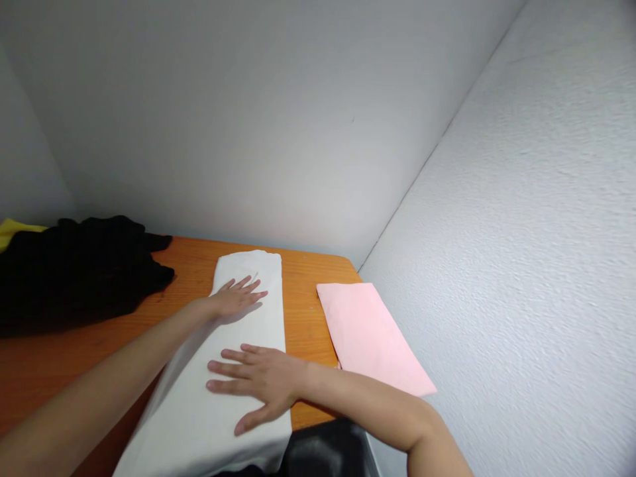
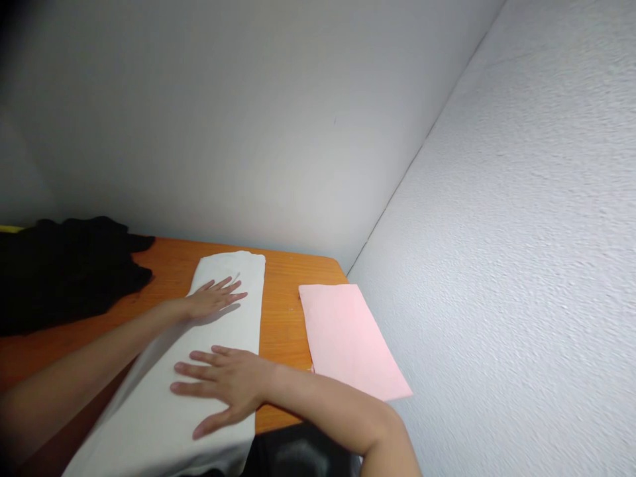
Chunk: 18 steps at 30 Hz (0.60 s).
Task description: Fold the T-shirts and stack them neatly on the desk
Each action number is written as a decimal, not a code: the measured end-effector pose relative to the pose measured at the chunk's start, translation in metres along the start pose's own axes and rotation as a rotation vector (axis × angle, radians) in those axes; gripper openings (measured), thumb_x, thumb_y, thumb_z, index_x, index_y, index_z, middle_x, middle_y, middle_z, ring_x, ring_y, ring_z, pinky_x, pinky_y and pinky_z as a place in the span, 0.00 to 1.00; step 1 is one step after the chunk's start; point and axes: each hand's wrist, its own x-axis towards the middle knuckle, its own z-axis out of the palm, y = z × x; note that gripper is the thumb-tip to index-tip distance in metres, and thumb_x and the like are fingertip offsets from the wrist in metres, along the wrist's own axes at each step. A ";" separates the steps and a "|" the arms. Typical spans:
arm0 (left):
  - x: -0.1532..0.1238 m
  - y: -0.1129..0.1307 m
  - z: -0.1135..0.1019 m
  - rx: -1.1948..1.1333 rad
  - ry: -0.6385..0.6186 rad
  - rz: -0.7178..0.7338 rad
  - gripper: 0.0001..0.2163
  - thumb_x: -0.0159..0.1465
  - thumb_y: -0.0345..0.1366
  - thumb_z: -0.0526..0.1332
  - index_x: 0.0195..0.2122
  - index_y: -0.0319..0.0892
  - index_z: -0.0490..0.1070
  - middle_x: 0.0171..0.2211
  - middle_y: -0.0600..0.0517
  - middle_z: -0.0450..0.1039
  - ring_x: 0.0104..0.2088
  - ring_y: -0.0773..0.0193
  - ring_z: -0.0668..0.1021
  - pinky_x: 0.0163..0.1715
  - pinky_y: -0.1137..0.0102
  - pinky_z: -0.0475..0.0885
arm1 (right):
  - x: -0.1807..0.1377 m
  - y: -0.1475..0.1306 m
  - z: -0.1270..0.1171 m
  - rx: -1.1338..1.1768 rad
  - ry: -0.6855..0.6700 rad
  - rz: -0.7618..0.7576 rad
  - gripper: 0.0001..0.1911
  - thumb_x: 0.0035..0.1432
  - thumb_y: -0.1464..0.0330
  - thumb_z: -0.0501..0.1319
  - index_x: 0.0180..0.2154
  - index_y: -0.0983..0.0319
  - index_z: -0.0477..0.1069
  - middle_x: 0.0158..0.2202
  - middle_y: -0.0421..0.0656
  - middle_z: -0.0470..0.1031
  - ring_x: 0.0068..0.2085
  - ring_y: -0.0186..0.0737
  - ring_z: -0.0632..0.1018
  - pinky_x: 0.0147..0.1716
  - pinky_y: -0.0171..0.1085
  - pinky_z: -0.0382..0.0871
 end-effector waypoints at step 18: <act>-0.133 0.033 -0.004 0.227 0.315 0.363 0.25 0.72 0.41 0.47 0.69 0.54 0.46 0.71 0.54 0.46 0.70 0.60 0.52 0.69 0.58 0.49 | -0.079 -0.084 -0.010 -0.031 0.029 0.133 0.37 0.66 0.52 0.53 0.69 0.61 0.48 0.72 0.45 0.42 0.71 0.47 0.45 0.68 0.46 0.47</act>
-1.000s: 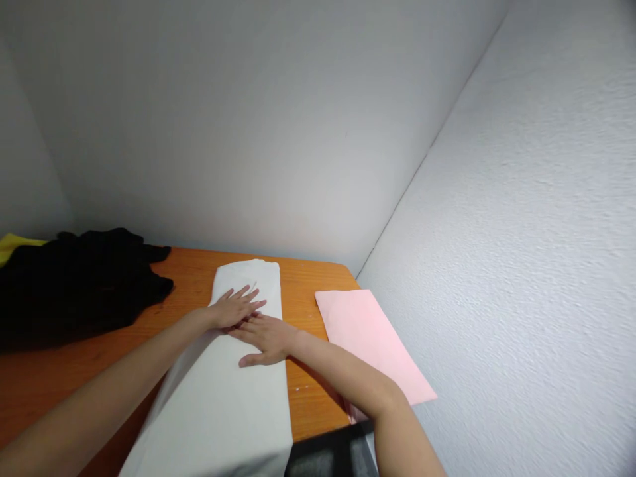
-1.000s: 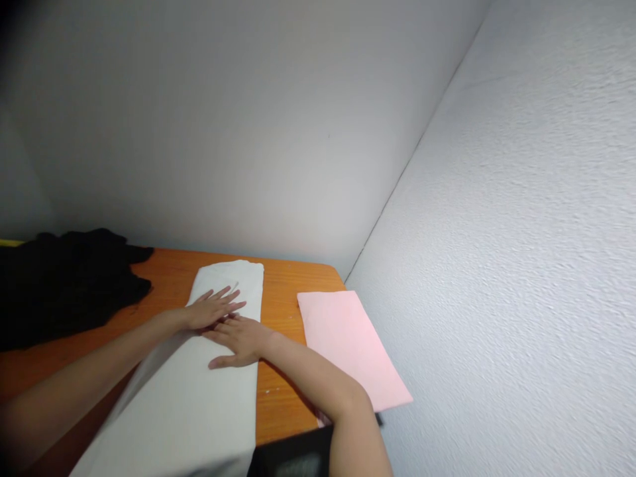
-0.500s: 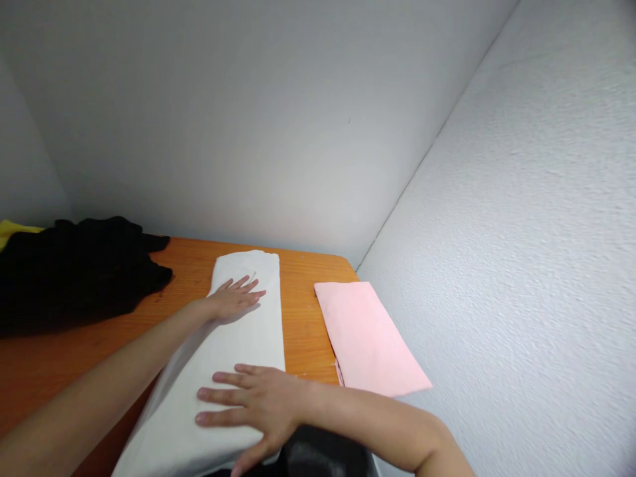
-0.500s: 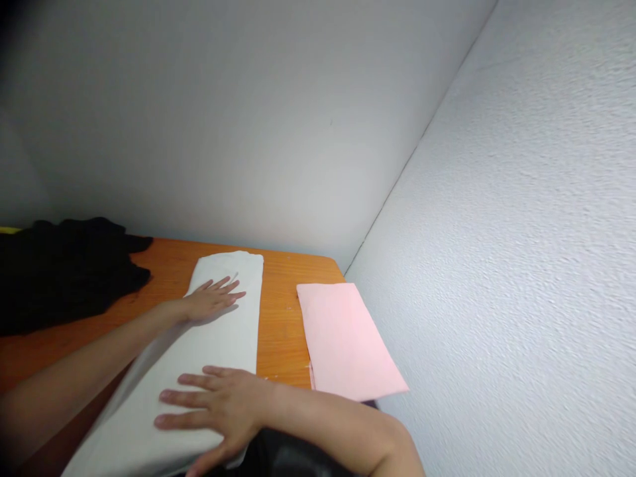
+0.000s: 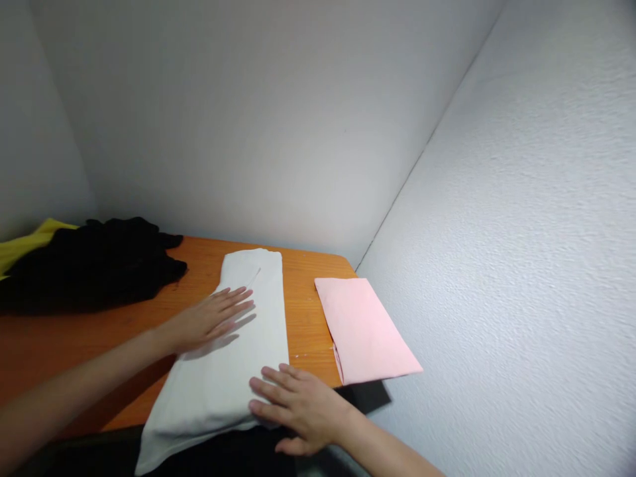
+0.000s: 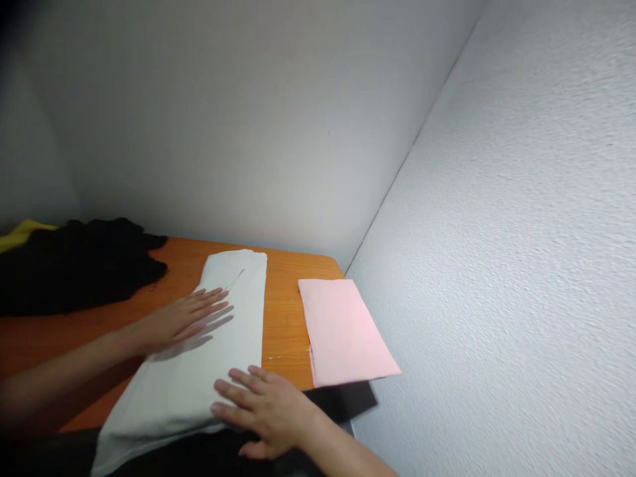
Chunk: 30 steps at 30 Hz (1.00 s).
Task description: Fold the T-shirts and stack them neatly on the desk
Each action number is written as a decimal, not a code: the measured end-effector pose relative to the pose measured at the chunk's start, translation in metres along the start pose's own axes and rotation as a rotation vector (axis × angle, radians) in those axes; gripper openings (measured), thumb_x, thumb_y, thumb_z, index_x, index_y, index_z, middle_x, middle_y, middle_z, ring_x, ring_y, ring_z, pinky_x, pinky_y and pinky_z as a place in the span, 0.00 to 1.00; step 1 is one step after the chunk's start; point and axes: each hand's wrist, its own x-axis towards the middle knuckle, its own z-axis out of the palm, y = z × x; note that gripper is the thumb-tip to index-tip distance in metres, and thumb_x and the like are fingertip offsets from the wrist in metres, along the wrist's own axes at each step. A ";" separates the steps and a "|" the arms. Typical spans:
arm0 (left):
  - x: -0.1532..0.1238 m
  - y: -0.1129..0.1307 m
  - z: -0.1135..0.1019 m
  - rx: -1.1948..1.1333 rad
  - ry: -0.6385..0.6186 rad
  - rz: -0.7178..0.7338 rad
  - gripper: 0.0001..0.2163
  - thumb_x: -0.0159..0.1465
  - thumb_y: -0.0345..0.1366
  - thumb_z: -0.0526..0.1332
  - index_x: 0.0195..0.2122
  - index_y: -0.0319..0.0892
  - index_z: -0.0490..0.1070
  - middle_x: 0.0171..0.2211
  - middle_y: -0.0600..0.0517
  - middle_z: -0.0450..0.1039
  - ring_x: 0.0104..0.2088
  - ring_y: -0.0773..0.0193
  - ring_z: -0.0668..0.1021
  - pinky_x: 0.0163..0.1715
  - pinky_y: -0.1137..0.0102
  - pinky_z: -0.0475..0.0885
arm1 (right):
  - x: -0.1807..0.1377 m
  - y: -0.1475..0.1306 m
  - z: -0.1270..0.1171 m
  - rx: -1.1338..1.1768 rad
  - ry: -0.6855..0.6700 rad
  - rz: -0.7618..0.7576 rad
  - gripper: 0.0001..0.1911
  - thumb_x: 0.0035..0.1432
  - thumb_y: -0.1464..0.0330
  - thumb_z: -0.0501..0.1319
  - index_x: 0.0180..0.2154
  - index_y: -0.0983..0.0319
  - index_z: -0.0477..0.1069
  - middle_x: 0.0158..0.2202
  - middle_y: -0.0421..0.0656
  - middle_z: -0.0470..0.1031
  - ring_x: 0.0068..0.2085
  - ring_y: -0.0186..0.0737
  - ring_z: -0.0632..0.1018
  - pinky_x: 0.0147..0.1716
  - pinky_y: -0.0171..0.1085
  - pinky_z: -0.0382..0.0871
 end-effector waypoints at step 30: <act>-0.127 0.075 -0.002 0.205 0.147 0.237 0.29 0.66 0.27 0.58 0.65 0.58 0.57 0.66 0.56 0.61 0.67 0.63 0.60 0.69 0.60 0.48 | 0.000 0.008 0.050 -0.081 0.052 0.123 0.35 0.65 0.72 0.55 0.69 0.48 0.47 0.72 0.43 0.42 0.70 0.47 0.49 0.67 0.51 0.48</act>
